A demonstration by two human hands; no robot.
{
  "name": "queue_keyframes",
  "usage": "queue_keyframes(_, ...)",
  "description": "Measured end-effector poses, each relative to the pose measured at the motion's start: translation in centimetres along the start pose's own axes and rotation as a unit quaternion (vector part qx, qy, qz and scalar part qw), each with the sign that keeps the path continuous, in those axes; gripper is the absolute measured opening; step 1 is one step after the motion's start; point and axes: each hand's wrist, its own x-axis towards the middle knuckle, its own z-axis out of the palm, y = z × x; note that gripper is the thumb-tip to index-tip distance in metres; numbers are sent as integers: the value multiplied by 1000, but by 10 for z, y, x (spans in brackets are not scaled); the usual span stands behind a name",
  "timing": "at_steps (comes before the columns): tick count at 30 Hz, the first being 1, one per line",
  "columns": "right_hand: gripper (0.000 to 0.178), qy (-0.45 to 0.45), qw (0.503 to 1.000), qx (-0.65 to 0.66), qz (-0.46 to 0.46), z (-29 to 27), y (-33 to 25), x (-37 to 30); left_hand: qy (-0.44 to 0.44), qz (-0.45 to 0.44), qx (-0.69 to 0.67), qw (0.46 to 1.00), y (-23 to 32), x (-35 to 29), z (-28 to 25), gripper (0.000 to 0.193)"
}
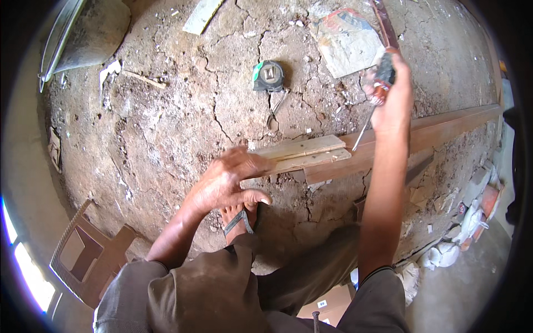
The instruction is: The person measures and marks wooden planks using a tape measure and pencil, then uses a screwdriver to fasten small wooden blocks to the frame. Another person works nearby on the same frame.
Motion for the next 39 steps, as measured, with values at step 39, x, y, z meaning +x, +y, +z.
queue_keyframes(39,40,-227,964,4,138,45,93,-18,-144,-294,-587,740,-29,105,62,21)
